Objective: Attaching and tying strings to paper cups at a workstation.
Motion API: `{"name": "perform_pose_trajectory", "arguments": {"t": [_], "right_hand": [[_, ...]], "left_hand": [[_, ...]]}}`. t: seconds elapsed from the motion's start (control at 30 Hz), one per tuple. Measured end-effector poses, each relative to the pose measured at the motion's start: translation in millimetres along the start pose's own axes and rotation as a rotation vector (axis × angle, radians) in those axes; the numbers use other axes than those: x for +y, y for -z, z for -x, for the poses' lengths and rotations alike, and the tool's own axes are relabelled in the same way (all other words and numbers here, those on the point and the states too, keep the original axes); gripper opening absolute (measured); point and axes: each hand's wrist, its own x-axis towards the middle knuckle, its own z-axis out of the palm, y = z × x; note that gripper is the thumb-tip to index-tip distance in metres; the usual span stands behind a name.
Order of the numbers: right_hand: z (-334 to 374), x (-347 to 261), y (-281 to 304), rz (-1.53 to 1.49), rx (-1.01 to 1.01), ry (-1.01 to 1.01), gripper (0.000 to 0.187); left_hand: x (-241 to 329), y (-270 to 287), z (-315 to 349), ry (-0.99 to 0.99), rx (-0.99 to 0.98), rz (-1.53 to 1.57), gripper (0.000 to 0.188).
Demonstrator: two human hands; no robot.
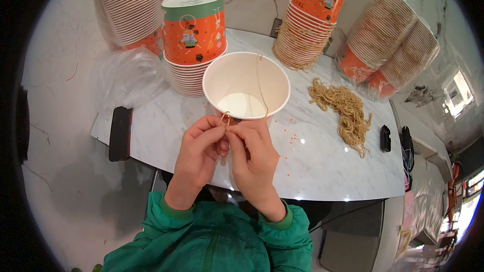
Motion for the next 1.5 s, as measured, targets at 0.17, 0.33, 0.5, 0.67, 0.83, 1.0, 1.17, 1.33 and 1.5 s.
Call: {"name": "perform_pose_trajectory", "arguments": {"t": [0.17, 0.33, 0.5, 0.67, 0.83, 1.0, 1.17, 1.33, 1.5], "right_hand": [[-9, -1, -4, 0.379, 0.067, 0.352, 0.022], [-30, -3, -9, 0.579, 0.029, 0.562, 0.034], [-45, -2, -10, 0.612, -0.104, 0.526, 0.032], [-46, 0, -11, 0.437, -0.162, 0.387, 0.018], [-51, -6, -8, 0.448, -0.209, 0.347, 0.014], [-54, -10, -7, 0.383, -0.222, 0.269, 0.011], [-63, -9, 0, 0.232, -0.341, 0.192, 0.008], [-69, -10, 7, 0.267, -0.4, 0.202, 0.008], [-73, -11, 11, 0.302, -0.437, 0.233, 0.008]], "left_hand": [[1, 3, -1, 0.019, 0.047, 0.012, 0.004], [-6, 2, -1, -0.441, 0.081, -0.409, 0.007], [-1, 6, -5, -0.75, 0.107, -0.676, 0.014], [3, 9, -8, -0.929, 0.153, -0.866, 0.019], [5, 8, -15, -1.147, 0.211, -1.044, 0.025], [10, 11, -21, -1.341, 0.203, -1.17, 0.028], [24, 16, -28, -1.491, 0.071, -1.322, 0.033], [43, 21, -42, -1.555, -0.215, -1.337, 0.031], [56, 22, -45, -1.614, -0.362, -1.43, 0.03]]}}
